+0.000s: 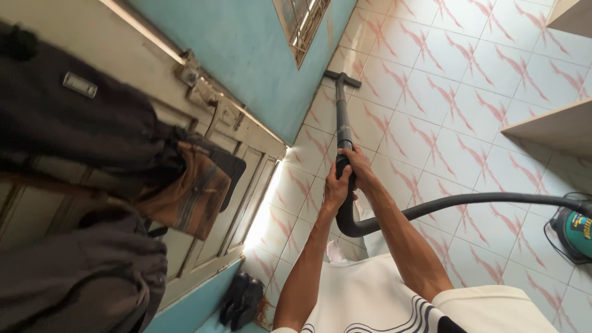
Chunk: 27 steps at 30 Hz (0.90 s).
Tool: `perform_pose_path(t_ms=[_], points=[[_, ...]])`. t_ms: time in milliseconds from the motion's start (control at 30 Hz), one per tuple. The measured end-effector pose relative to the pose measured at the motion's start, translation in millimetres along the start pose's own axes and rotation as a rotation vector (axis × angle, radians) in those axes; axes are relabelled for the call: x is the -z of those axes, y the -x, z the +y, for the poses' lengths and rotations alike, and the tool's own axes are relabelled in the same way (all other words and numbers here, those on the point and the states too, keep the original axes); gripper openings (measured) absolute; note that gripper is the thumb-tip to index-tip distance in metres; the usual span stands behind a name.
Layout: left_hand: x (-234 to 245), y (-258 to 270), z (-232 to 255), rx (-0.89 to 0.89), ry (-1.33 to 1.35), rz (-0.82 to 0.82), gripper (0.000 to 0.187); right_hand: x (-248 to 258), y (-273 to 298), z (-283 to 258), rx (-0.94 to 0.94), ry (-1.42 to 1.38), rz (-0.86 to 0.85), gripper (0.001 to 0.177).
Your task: The person connects the hose to the extension wand of a vacuum cleaner, then vacuums the tiled floor.
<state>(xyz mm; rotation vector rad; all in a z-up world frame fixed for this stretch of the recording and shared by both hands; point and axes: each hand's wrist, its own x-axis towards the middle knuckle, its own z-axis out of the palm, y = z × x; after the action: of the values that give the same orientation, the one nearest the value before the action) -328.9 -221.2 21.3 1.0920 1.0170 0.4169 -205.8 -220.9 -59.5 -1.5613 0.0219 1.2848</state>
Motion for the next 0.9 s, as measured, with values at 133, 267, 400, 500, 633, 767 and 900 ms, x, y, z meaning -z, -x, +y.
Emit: perform_pose_path(t_ms=[133, 267, 400, 500, 633, 767, 900], points=[[-13, -32, 18, -0.002, -0.004, -0.012, 0.045, 7, -32, -21, 0.025, -0.065, -0.05, 0.062], [-27, -60, 37, 0.021, -0.015, -0.019, 0.047, 10, -52, -52, -0.014, -0.062, -0.011, 0.069], [-36, -86, 53, 0.065, -0.043, -0.029, 0.048, 15, -72, -74, -0.036, -0.047, 0.006, 0.075], [-40, -106, 60, 0.057, -0.048, -0.048, 0.049, 17, -86, -87, 0.017, -0.067, -0.043, 0.072], [-44, -128, 60, 0.038, -0.039, -0.037, 0.051, 15, -97, -107, -0.013, -0.045, -0.022, 0.072], [-46, -138, 63, 0.049, -0.022, -0.034, 0.053, 15, -102, -117, 0.007, -0.032, -0.06, 0.064], [-44, -133, 64, 0.035, -0.016, -0.033, 0.053, 13, -98, -117, -0.006, 0.004, -0.055, 0.059]])
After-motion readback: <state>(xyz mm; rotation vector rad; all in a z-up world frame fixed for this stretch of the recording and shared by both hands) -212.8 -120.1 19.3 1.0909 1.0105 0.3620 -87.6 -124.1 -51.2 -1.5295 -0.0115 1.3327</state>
